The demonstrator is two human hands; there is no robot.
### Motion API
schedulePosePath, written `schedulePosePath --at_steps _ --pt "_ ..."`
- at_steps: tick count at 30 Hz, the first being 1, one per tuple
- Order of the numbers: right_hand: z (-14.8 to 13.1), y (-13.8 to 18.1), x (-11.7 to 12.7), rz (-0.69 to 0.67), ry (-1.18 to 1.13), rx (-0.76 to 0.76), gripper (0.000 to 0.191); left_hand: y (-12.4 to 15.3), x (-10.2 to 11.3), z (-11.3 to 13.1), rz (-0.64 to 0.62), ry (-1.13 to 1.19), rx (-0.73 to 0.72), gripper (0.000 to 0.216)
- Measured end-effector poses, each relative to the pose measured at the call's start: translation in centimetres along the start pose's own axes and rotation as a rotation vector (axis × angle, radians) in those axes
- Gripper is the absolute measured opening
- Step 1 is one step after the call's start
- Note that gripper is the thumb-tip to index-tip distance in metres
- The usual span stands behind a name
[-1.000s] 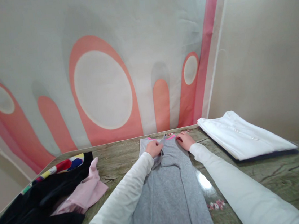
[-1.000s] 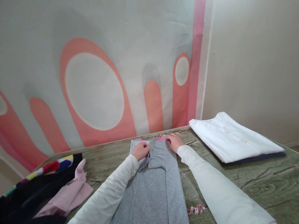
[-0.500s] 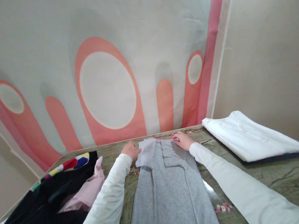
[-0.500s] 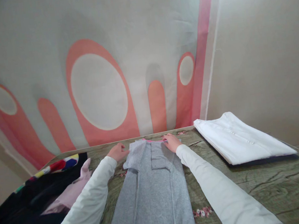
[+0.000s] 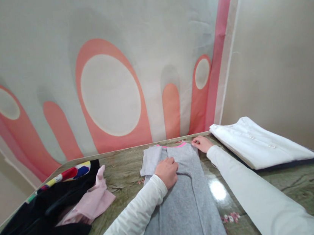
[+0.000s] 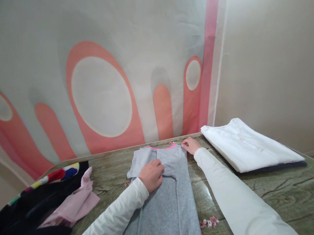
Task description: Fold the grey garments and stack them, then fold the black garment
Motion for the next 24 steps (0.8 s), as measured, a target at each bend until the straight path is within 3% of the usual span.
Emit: schedulePosePath --at_steps 6,11,14,18,24 --pt "1.19 0.17 -0.36 -0.045 -0.046 0.016 0.017 0.06 -0.04 0.1 0.063 -0.001 0.029 0.016" --pt "1.17 0.18 -0.5 -0.05 -0.068 0.029 0.013 0.17 -0.21 0.28 0.036 -0.003 -0.019 0.031" --pt "0.99 0.21 -0.53 -0.033 -0.084 0.038 0.01 0.09 -0.09 0.24 -0.003 -0.031 -0.072 0.022" --pt "0.71 0.32 -0.55 0.011 -0.1 0.038 0.009 -0.01 0.09 0.24 0.039 -0.067 -0.075 0.016" --pt "0.29 0.44 -0.68 0.038 -0.137 0.036 0.01 0.29 -0.49 0.06 0.037 0.045 0.006 0.016"
Point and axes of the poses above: each hand's wrist, its own y-axis away from the middle knuckle, its own x-axis out of the back of the hand, z = x × y, the point moved 1 cm from there along -y, towards the middle knuckle, and after that the axes turned 11 degrees about z, right-handed, at the moved point
